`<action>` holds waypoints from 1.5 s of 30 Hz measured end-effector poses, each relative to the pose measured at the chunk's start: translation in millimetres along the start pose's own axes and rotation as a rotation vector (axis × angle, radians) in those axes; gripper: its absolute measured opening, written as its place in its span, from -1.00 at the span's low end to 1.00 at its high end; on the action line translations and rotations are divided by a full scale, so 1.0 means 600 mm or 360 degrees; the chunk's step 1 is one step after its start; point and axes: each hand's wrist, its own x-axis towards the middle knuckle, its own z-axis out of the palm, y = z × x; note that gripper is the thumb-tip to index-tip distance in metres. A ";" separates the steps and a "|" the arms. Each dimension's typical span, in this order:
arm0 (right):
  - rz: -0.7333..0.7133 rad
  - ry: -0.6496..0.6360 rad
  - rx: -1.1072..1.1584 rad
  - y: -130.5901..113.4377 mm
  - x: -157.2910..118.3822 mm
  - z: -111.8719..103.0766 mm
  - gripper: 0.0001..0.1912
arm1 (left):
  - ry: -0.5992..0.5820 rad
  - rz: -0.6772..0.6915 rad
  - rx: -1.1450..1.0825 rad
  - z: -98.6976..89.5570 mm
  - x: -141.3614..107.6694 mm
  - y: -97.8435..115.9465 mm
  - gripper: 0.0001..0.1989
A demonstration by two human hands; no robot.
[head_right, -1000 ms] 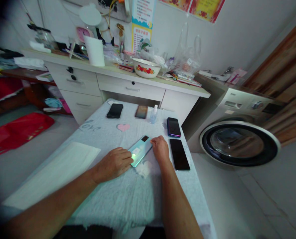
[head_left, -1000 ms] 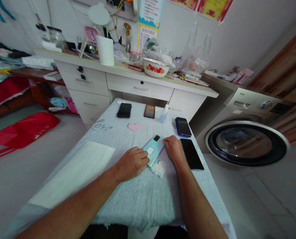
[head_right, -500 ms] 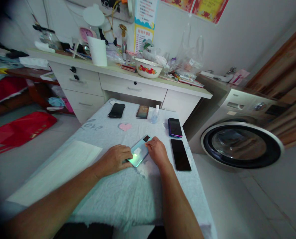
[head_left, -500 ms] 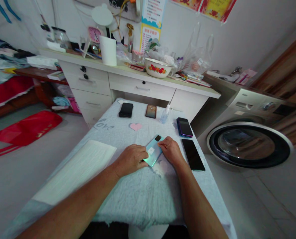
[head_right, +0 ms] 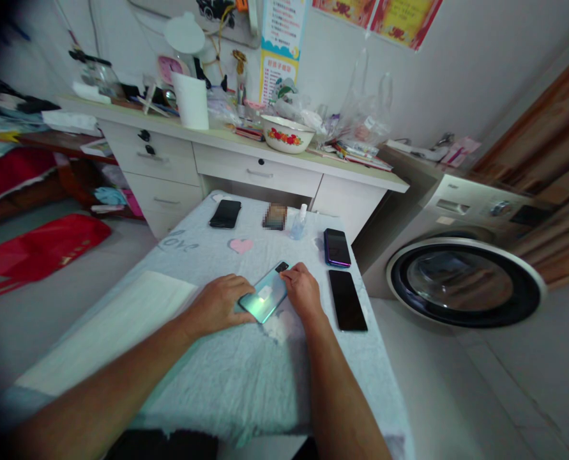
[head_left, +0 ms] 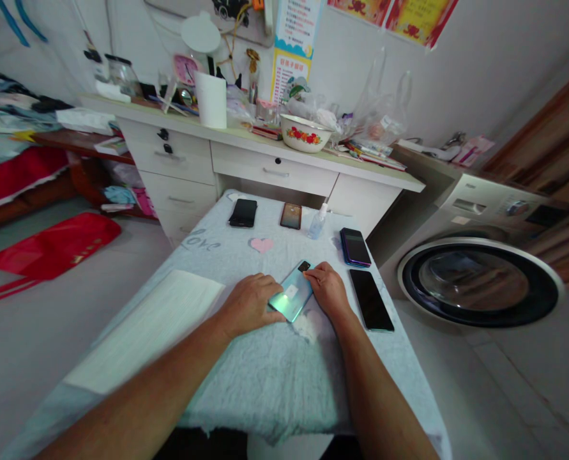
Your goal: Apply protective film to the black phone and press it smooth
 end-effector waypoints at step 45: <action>-0.0097 -0.0116 -0.0086 -0.018 -0.012 -0.014 -0.74 | 0.0022 0.0077 -0.0358 0.016 0.001 0.009 -0.75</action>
